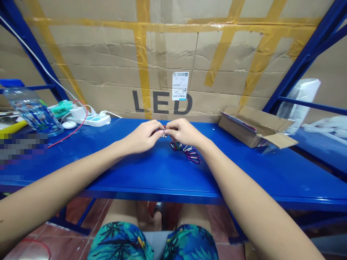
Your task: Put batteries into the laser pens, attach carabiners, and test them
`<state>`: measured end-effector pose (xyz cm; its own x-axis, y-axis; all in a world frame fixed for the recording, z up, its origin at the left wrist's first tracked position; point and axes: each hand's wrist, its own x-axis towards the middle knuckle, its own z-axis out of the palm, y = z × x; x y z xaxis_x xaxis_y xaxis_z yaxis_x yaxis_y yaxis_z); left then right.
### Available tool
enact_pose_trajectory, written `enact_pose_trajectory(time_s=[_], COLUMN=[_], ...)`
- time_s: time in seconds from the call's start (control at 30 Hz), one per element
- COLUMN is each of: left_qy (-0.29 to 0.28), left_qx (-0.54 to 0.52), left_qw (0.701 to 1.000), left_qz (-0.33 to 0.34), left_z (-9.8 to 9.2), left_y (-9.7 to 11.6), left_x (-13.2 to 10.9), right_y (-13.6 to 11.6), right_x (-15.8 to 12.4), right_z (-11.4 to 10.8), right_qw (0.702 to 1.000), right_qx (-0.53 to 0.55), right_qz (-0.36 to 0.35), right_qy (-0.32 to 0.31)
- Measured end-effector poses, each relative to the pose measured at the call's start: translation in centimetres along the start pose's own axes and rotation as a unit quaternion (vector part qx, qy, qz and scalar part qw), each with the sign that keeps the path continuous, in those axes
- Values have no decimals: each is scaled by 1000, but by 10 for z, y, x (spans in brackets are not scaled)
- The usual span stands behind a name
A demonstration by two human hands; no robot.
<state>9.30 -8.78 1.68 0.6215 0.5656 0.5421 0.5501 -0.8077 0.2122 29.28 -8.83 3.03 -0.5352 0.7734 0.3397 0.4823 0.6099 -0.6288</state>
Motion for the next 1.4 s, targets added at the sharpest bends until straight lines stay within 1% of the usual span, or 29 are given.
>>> enact_pose_trajectory(time_s=[0.1,0.2,0.27,0.37,0.47,0.6,0.7,0.83,0.9,1.0,1.1,1.17,1.23,1.4], left_qy=[-33,-57,-53,-33,-16,12,27,43,32,0,-22,-25,-14,26], left_qx=[23,11,-3,-19,-27,-41,-37,-18,-3,10,-22,-55,-70,-78], left_qw=[999,998,998,999,999,998,998,999,999,1000,999,997,996,997], left_qz=[-23,-35,-33,-7,22,37,49,26,17,-2,-39,-57,-54,-1], left_z=[-1,-4,-6,-7,-4,0,0,1,2,2,0,-1,-2,2], left_y=[0,1,1,-1,-4,-7,-6,-3,-4,-5,-5,-4,-3,-2], left_x=[3,3,2,0,-2,-3,-3,-2,0,2,1,0,-2,-4], right_y=[1,2,2,2,1,-1,-2,0,1,3,5,5,5,5], right_x=[1,1,0,0,-1,-1,-1,-1,0,1,1,1,0,0], right_z=[1,2,2,2,2,4,3,-1,-3,-3,-2,-1,0,-1], right_qw=[999,998,998,999,1000,999,999,1000,1000,998,997,997,998,1000], right_qx=[-42,-57,-57,-36,-16,16,27,13,-7,-47,-69,-66,-55,-1], right_qz=[-13,-12,-12,-7,5,15,15,2,-7,-18,-25,-24,-21,1], right_qy=[18,14,7,-4,-7,-24,-22,5,18,22,20,18,13,-8])
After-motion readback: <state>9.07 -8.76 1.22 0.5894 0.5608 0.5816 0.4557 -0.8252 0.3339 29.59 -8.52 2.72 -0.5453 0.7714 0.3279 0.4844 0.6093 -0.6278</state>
